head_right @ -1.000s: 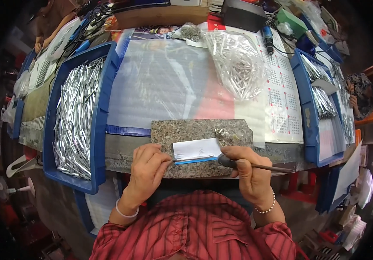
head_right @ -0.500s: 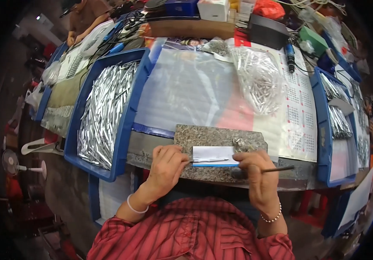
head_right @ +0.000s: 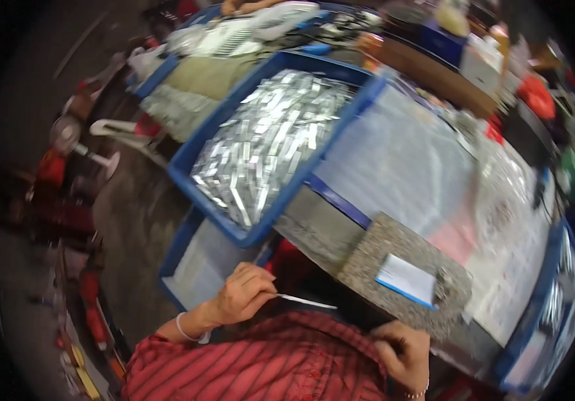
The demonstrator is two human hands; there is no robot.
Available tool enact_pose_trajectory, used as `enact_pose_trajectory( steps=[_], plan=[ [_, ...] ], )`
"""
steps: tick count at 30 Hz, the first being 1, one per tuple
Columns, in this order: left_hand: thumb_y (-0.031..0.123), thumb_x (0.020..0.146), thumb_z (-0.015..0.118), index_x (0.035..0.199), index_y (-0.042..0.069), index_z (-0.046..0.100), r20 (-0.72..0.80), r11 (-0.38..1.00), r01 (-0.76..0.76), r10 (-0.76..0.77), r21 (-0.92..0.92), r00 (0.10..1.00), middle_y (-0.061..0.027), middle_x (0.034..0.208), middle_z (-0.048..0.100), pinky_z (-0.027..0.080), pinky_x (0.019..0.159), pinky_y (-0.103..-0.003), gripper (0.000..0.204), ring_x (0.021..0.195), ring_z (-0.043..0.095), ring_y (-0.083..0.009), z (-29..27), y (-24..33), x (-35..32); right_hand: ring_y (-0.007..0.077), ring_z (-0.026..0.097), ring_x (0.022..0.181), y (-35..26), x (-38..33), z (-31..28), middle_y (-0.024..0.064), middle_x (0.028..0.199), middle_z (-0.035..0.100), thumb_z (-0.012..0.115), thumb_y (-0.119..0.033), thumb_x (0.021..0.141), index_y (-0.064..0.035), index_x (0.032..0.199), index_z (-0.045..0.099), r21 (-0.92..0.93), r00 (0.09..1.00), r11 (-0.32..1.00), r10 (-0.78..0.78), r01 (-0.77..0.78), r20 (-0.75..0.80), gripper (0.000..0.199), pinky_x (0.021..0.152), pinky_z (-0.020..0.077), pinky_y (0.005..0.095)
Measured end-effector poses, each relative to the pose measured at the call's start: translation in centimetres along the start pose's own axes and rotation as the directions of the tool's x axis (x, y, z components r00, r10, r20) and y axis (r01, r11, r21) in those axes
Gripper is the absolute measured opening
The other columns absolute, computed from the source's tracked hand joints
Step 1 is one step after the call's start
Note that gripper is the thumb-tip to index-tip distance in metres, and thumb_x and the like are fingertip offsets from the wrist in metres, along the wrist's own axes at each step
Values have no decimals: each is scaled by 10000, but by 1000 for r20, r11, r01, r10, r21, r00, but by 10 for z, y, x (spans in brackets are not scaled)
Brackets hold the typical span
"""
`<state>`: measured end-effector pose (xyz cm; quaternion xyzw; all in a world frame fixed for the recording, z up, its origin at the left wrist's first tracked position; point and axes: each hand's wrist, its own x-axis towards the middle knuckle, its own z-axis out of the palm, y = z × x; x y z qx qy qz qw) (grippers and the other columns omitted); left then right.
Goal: The worker picks up small metal strips, places them on a stone block to inspect or mark them with a stylus tool, and then sorts them into a blue plastic bin.
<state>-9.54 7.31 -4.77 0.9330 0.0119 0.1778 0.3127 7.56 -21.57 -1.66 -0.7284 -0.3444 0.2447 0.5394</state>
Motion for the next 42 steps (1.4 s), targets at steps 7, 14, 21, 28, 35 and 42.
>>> enact_pose_trajectory(
  steps=[7, 14, 21, 28, 35, 42],
  plan=[
    [99, 842, 627, 813, 46, 560, -397, 801, 564, -460, 199, 794, -123, 773, 578, 418, 695, -438, 90, 753, 573, -338, -38, -116, -133, 201, 644, 627, -14, 32, 42, 112, 711, 652, 649, -65, 803, 20, 833, 664, -88, 966, 995, 74, -53, 247, 91, 599, 485, 277],
    [100, 837, 635, 853, 64, 584, -681, 660, 717, -420, 224, 600, -110, 840, 604, 415, 700, -435, 65, 832, 591, -322, -25, -242, -126, 298, 637, 687, -38, 45, 67, 153, 789, 638, 660, -112, 845, -2, 934, 662, -205, 943, 979, 66, 3, 325, 141, 615, 488, 341],
    [85, 835, 623, 959, 69, 631, -667, 610, 715, -378, 343, 642, -113, 908, 618, 427, 750, -419, 125, 892, 598, -314, -25, -247, -114, 339, 651, 776, -49, 48, 72, 194, 874, 664, 624, -65, 876, 20, 982, 654, -234, 935, 969, 155, -81, 319, 139, 696, 498, 361],
    [27, 837, 577, 1035, 36, 619, -687, 718, 654, -350, 239, 637, -147, 978, 614, 443, 790, -403, 203, 920, 597, -327, -23, -174, -121, 366, 639, 788, -36, 45, 69, 203, 884, 649, 629, -93, 886, 7, 1001, 642, -162, 913, 987, 71, -5, 403, 152, 699, 503, 359],
    [16, 842, 570, 986, 19, 621, -559, 800, 573, -397, 178, 728, -149, 908, 609, 462, 759, -403, 152, 862, 598, -344, 8, -128, -125, 412, 616, 825, -14, 38, 71, 224, 893, 629, 621, -155, 895, -7, 988, 631, -71, 886, 994, -39, 80, 462, 175, 701, 496, 411],
    [-28, 862, 541, 985, 0, 611, -560, 870, 491, -387, 40, 732, -153, 895, 615, 496, 741, -358, 144, 825, 622, -307, 12, -99, -97, 432, 591, 779, -4, 24, 61, 235, 830, 599, 618, -173, 898, 3, 887, 589, -63, 907, 992, -73, 109, 416, 178, 651, 468, 438]
  ],
)
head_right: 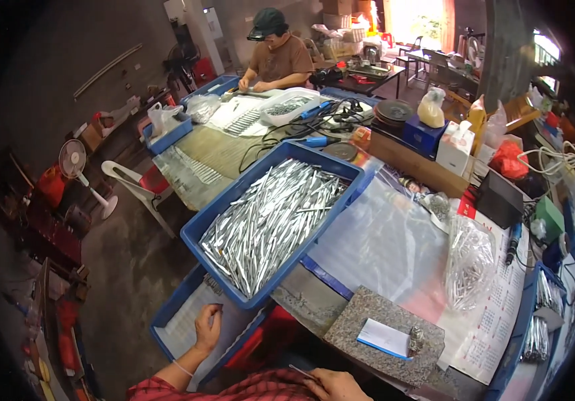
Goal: The worker picks up small metal strips, places them on a stone block to inspect or mark them with a stylus tool, and then sorts them into a blue plastic bin.
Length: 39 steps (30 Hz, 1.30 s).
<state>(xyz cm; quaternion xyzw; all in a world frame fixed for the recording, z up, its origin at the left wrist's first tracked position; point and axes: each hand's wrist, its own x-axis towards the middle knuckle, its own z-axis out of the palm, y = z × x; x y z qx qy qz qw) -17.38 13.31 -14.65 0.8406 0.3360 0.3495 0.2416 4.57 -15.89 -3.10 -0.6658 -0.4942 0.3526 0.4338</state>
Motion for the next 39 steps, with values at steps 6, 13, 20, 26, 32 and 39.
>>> enact_pose_trajectory(
  steps=[6, 13, 20, 26, 32, 39],
  plan=[
    [-77, 855, 514, 980, 6, 600, -79, 991, 18, -29, -132, 996, -137, 887, 623, 502, 726, -325, 173, 791, 633, -266, -16, 55, 22, 429, 597, 789, 8, -4, 4, 235, 834, 604, 621, -161, 893, -1, 912, 602, -3, 1000, 1000, -21, 21, -2, 162, 655, 477, 432],
    [-157, 782, 456, 962, 21, 615, 19, 927, -300, 312, -227, 950, -143, 892, 653, 519, 696, -340, 299, 784, 644, -291, -16, 126, 25, 425, 599, 790, 6, 3, 7, 233, 846, 607, 620, -159, 893, -7, 924, 602, -2, 999, 999, -42, 42, 9, 156, 651, 480, 433],
    [-153, 768, 476, 1067, -6, 597, 196, 743, -300, 498, -598, 845, -170, 988, 641, 539, 740, -361, 355, 835, 650, -314, 22, 147, -1, 423, 607, 796, 6, -2, 8, 229, 858, 618, 628, -143, 882, -2, 943, 608, -6, 1000, 1000, -17, 17, 12, 155, 661, 490, 425],
    [-176, 767, 451, 1099, -25, 586, 252, 725, -201, 464, -659, 849, -168, 976, 619, 533, 702, -313, 389, 791, 641, -263, 45, 149, -9, 419, 614, 802, 6, -3, 7, 229, 857, 623, 629, -131, 878, -1, 933, 611, -1, 999, 999, 34, -34, 4, 142, 666, 493, 422],
    [-176, 767, 439, 1120, -16, 584, 326, 720, -116, 444, -684, 834, -155, 1003, 604, 534, 700, -294, 414, 788, 645, -223, 51, 146, -17, 419, 614, 786, 5, 1, 9, 227, 846, 624, 633, -141, 884, -2, 919, 618, 14, 999, 999, 36, -36, -7, 144, 650, 487, 424],
    [-175, 771, 441, 1135, -10, 586, 374, 750, -50, 385, -659, 843, -150, 993, 602, 524, 682, -288, 425, 783, 641, -212, 52, 140, -21, 422, 613, 797, 5, 3, 9, 228, 856, 626, 631, -138, 885, -3, 923, 622, 31, 999, 998, 54, -54, 5, 141, 650, 487, 426]
  ],
)
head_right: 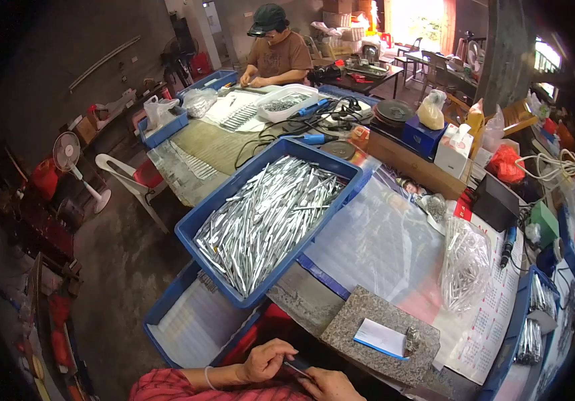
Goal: The worker picks up small metal strips, places them on a stone block to inspect or mark them with a stylus tool, and then sorts them into a blue plastic bin.
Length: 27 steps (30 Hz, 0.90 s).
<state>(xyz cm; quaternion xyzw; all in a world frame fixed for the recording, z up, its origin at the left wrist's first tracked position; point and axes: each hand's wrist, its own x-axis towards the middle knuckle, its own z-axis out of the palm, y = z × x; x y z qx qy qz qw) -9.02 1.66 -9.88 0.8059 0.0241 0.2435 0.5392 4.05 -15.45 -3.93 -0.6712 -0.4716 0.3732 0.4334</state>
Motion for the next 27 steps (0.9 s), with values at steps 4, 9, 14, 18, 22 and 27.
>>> enact_pose_trajectory(
  steps=[4, 9, 14, 18, 22, 27],
  plan=[
    [-171, 778, 447, 1141, -7, 586, -13, 1000, 2, -2, -11, 1000, -142, 985, 600, 518, 673, -281, 422, 778, 636, -202, 1, -1, 1, 422, 612, 798, 0, -2, 1, 231, 853, 624, 629, -140, 884, -2, 918, 618, -40, 1000, 999, 5, -5, 0, 142, 651, 485, 429],
    [-171, 780, 448, 1141, -10, 587, -3, 1000, 14, -14, 0, 1000, -139, 987, 599, 516, 673, -279, 419, 774, 632, -196, 1, -4, 2, 425, 608, 798, 8, -2, 2, 232, 851, 622, 629, -145, 883, -4, 920, 612, -58, 1000, 998, 1, -1, -10, 147, 655, 486, 433],
    [-171, 782, 450, 1137, -11, 587, 3, 1000, 2, -2, -11, 1000, -139, 996, 597, 520, 681, -280, 413, 778, 630, -195, 1, -4, 3, 427, 608, 795, 6, 0, 1, 233, 851, 618, 629, -149, 884, -5, 923, 608, -45, 1000, 999, 11, -11, 2, 150, 651, 483, 435],
    [-172, 779, 452, 1136, -11, 585, -27, 1000, 3, -3, -7, 1000, -140, 1003, 595, 520, 687, -284, 414, 781, 629, -200, 1, 0, -2, 419, 613, 777, 0, -1, 2, 231, 831, 617, 630, -138, 882, -4, 923, 613, -42, 1000, 999, 20, -20, 7, 141, 645, 483, 422],
    [-166, 801, 446, 1096, -20, 594, -40, 1000, -11, 10, -6, 999, -149, 969, 614, 525, 684, -297, 362, 784, 644, -219, -5, 4, 5, 409, 621, 761, 2, -4, 4, 232, 822, 618, 634, -122, 882, 0, 927, 620, -32, 998, 998, 58, -59, -17, 131, 644, 488, 406],
    [-96, 802, 513, 1065, 20, 613, -135, 939, -183, 230, 292, 964, -146, 957, 655, 523, 763, -404, 304, 847, 635, -322, -46, 14, 19, 400, 621, 747, -4, 0, 4, 233, 809, 611, 632, -118, 884, 0, 922, 616, -51, 997, 996, 75, -76, -9, 125, 638, 483, 408]
  ],
)
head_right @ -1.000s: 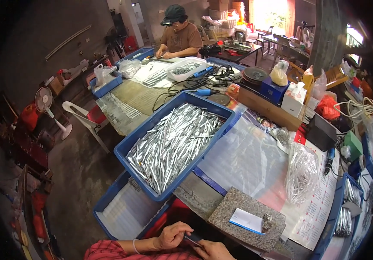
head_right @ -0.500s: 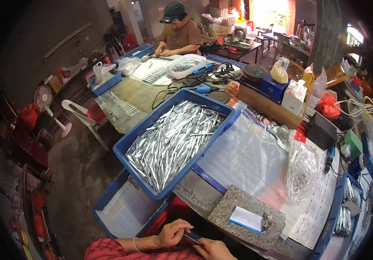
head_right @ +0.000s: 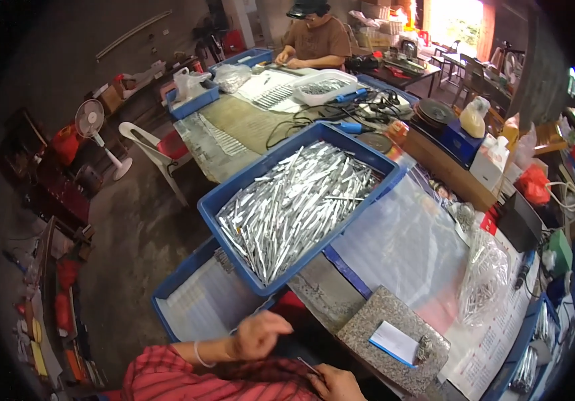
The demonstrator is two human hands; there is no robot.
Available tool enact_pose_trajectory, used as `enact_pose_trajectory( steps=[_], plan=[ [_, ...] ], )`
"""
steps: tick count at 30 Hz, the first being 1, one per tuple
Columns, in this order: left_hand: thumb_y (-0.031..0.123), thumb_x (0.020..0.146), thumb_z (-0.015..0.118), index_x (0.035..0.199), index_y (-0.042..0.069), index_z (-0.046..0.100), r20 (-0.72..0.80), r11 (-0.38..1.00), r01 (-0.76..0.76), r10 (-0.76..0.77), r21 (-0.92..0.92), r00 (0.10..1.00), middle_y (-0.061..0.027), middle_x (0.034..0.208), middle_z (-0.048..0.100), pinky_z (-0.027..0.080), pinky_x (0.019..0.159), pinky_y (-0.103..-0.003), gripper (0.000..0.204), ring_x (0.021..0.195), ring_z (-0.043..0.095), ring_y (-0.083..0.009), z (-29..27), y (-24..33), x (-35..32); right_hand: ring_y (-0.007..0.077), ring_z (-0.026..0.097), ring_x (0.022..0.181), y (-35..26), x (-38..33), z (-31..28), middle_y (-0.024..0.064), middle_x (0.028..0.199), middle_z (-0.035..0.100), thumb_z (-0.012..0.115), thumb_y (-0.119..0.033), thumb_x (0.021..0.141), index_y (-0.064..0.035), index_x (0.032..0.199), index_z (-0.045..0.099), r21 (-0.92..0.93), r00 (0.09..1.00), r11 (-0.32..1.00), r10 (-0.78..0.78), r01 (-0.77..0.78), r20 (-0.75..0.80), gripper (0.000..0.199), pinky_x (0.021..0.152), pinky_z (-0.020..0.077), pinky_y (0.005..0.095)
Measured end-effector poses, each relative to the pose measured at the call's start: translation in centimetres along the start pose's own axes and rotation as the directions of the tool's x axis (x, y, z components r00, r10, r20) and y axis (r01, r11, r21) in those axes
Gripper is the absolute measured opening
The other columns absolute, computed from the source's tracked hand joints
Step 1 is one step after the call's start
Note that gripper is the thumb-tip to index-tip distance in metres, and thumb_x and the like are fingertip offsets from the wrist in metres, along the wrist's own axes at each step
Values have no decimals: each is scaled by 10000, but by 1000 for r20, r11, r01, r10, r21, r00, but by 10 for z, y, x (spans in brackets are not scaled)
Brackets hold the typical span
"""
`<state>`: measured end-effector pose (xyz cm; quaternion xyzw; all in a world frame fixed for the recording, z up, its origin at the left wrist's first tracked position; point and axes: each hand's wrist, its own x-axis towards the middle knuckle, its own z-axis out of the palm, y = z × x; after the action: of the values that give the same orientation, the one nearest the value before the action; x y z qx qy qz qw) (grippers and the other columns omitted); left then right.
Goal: The worker picks up small metal strips, places them on a stone block to inspect or mark them with a stylus tool, and then sorts them into a blue plastic bin.
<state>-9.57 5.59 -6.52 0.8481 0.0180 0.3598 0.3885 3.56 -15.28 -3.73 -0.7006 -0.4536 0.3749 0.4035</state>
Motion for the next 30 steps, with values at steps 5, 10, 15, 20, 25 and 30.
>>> enact_pose_trajectory(
  steps=[5, 10, 15, 20, 25, 30],
  plan=[
    [-71, 802, 565, 1001, 14, 615, -197, 919, 105, -30, 381, 980, -156, 921, 639, 507, 727, -388, 222, 831, 632, -330, -67, -19, 66, 403, 573, 685, 3, 3, 1, 230, 765, 575, 634, -118, 881, 5, 908, 609, 3, 998, 998, -60, 60, 10, 128, 610, 460, 409],
    [-2, 826, 567, 973, -13, 636, -243, 832, 393, -319, 390, 916, -184, 914, 654, 515, 702, -376, 163, 814, 656, -329, -124, -90, 115, 324, 637, 663, 16, 5, 7, 164, 759, 628, 651, -166, 868, -13, 939, 650, -94, 993, 993, -57, 67, 100, 168, 595, 494, 363],
    [146, 777, 599, 1008, 65, 653, -189, 459, 473, -538, 752, 822, -226, 903, 672, 515, 778, -480, 250, 876, 652, -398, -154, -171, 141, 363, 627, 704, 32, -6, 10, 179, 793, 626, 639, -215, 889, -27, 967, 637, -118, 993, 990, -67, 78, 97, 204, 611, 498, 395],
    [85, 789, 582, 1019, 1, 510, -133, 275, 385, -636, 881, 760, -292, 899, 654, 509, 768, -530, 255, 871, 645, -460, -140, -198, 154, 364, 634, 717, 38, -10, 10, 184, 795, 633, 639, -223, 892, -24, 955, 632, -101, 996, 992, -64, 69, 58, 209, 624, 506, 395],
    [29, 795, 576, 1055, -23, 419, -127, 206, 342, -660, 917, 741, -301, 894, 655, 516, 775, -535, 308, 877, 657, -456, -122, -192, 160, 371, 626, 700, 34, -12, 7, 181, 761, 620, 621, -250, 902, -19, 911, 597, -118, 994, 988, -93, 99, 60, 232, 612, 496, 412],
    [58, 805, 567, 1154, -49, 392, -182, 223, 374, -587, 900, 789, -294, 843, 656, 508, 740, -541, 404, 827, 657, -452, -127, -183, 159, 370, 629, 708, 34, -18, 2, 177, 773, 627, 617, -254, 905, -25, 917, 593, -99, 997, 993, -61, 66, 47, 230, 612, 497, 415]
  ],
)
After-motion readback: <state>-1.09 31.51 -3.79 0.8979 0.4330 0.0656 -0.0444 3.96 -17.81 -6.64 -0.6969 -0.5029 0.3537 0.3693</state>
